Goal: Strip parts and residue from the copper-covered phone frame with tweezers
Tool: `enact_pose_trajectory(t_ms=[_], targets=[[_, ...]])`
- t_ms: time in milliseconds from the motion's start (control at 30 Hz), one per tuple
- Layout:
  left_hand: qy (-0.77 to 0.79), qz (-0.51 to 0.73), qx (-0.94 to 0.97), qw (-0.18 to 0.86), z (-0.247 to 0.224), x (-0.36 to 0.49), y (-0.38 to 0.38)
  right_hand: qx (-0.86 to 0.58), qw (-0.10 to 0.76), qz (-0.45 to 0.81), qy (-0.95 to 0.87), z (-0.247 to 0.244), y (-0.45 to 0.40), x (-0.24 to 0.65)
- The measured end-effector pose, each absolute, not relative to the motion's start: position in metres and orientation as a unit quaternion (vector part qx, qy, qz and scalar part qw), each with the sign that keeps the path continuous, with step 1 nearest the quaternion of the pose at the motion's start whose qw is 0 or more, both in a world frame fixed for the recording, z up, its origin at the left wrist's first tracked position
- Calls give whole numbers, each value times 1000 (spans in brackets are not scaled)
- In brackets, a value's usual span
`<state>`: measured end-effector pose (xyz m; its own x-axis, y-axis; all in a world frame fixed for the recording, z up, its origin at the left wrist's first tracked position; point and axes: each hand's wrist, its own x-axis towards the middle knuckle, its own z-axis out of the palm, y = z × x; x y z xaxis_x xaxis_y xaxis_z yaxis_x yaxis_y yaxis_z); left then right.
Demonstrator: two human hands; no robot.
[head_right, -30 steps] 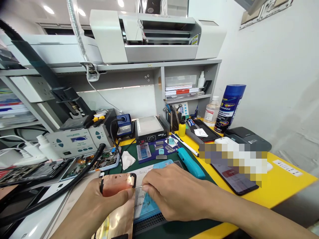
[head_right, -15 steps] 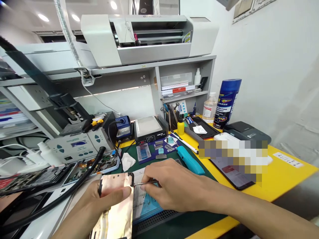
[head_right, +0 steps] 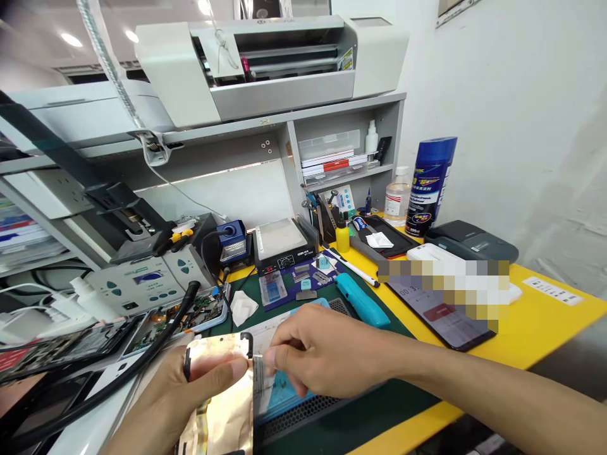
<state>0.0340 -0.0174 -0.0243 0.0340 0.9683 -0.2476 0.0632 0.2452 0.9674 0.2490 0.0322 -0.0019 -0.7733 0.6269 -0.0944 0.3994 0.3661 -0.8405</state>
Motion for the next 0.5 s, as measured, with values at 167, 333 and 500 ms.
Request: enact_pose_trajectory(t_ms=[167, 333, 500], targets=[[539, 394, 492, 559, -20, 36, -17, -326, 94, 547, -766, -1, 32, 249], [562, 395, 493, 534, -18, 36, -16, -380, 131, 443, -801, -2, 27, 249], [551, 411, 488, 538, -18, 37, -15, -335, 190, 299, -873, -5, 27, 249]])
